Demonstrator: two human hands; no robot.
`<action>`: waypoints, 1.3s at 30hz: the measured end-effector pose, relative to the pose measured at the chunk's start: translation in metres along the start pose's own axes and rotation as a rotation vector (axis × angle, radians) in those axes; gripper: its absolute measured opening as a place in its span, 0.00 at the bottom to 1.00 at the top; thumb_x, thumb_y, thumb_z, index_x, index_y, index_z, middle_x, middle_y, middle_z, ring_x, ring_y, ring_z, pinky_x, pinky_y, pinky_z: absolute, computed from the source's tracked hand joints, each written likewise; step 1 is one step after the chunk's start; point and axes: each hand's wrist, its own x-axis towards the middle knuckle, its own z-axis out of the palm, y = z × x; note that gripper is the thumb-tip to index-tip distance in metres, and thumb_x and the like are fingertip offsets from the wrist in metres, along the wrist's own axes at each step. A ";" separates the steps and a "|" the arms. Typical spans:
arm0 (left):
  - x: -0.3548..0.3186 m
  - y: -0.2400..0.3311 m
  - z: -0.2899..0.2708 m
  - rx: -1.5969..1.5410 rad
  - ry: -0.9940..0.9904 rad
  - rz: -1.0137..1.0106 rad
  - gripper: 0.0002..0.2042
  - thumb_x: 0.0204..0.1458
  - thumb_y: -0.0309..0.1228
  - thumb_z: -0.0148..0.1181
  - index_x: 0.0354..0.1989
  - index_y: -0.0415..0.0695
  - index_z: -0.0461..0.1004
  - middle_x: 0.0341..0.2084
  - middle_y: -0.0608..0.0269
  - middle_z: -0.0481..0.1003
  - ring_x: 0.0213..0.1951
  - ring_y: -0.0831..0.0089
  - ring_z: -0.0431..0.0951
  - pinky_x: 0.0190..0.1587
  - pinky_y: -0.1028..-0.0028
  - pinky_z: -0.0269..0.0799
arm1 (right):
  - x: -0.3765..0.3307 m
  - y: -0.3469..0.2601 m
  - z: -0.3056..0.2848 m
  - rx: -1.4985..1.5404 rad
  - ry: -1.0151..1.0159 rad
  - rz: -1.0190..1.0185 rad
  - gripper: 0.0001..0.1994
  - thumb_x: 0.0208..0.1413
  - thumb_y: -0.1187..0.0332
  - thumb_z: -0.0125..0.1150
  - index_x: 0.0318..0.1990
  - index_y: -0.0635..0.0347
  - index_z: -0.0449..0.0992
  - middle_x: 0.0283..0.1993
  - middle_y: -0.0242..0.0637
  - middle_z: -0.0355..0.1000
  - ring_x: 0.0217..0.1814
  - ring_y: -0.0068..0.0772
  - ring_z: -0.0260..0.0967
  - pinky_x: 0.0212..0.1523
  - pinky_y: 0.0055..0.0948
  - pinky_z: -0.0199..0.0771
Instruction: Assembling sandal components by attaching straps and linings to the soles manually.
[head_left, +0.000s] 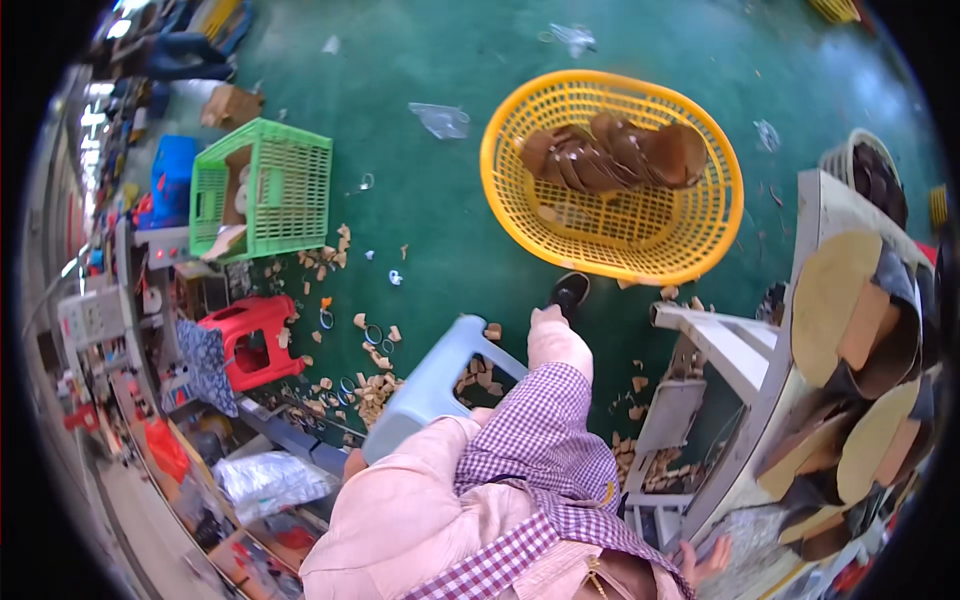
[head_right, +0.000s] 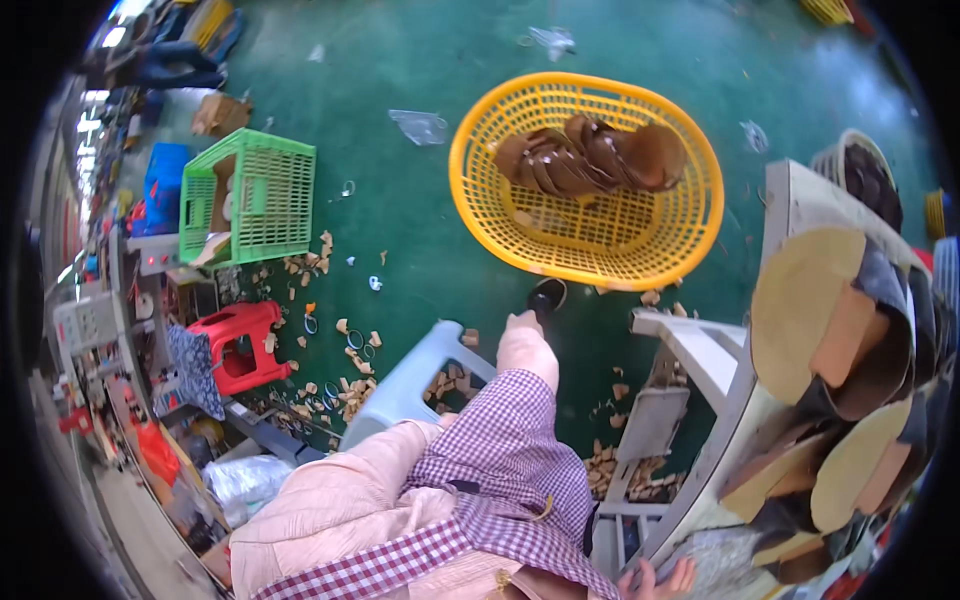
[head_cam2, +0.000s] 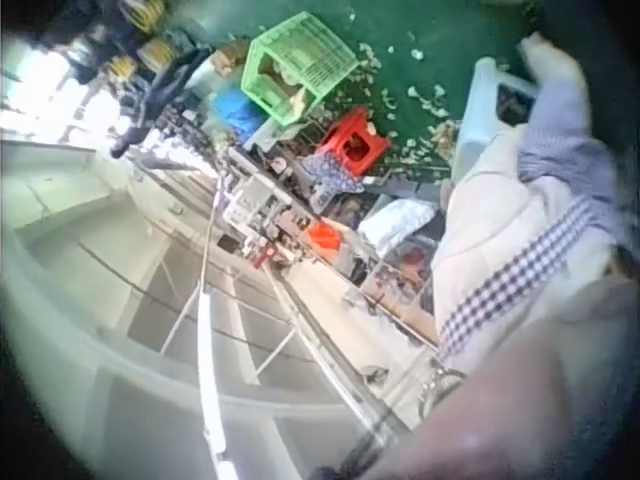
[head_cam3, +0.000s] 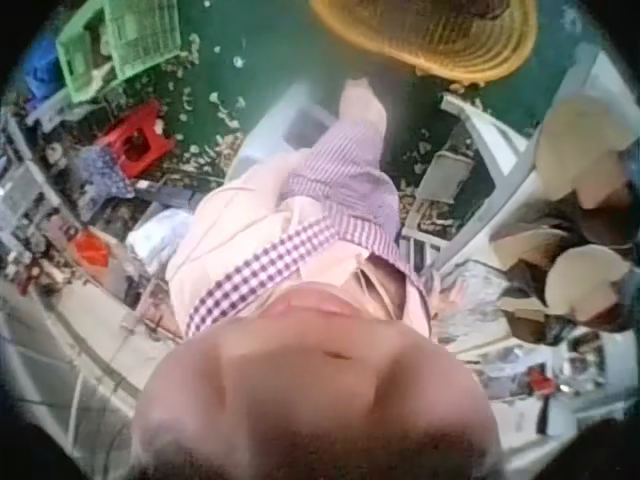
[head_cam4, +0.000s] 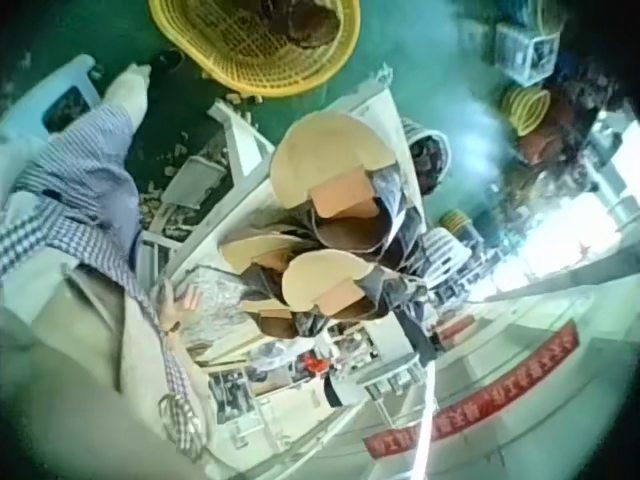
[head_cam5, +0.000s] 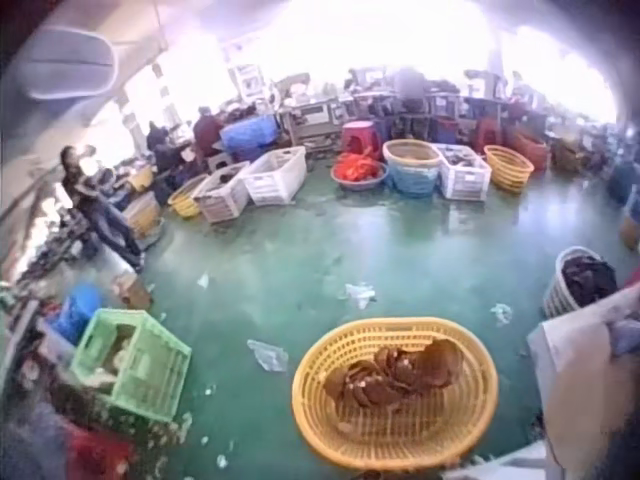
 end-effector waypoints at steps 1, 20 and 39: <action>-0.011 0.015 0.003 -0.036 0.060 0.011 0.17 0.53 0.37 0.50 0.38 0.39 0.83 0.41 0.53 0.81 0.40 0.53 0.80 0.44 0.56 0.73 | 0.004 -0.005 0.001 -0.072 -0.015 0.028 0.35 0.50 0.43 0.68 0.64 0.46 0.73 0.72 0.46 0.60 0.67 0.60 0.64 0.71 0.46 0.57; -0.242 0.228 -0.098 -0.466 0.650 1.151 0.09 0.55 0.27 0.55 0.40 0.38 0.80 0.37 0.60 0.79 0.37 0.68 0.77 0.44 0.73 0.71 | 0.077 -0.083 -0.062 0.527 0.387 0.170 0.28 0.48 0.68 0.65 0.59 0.57 0.71 0.70 0.46 0.59 0.69 0.50 0.59 0.68 0.43 0.59; -0.702 0.297 0.054 -0.364 0.089 2.834 0.22 0.52 0.36 0.59 0.53 0.40 0.66 0.40 0.53 0.76 0.39 0.67 0.77 0.44 0.73 0.73 | -0.275 -0.145 -0.261 -0.471 1.493 0.054 0.24 0.57 0.55 0.58 0.55 0.64 0.72 0.63 0.45 0.65 0.64 0.43 0.60 0.67 0.45 0.53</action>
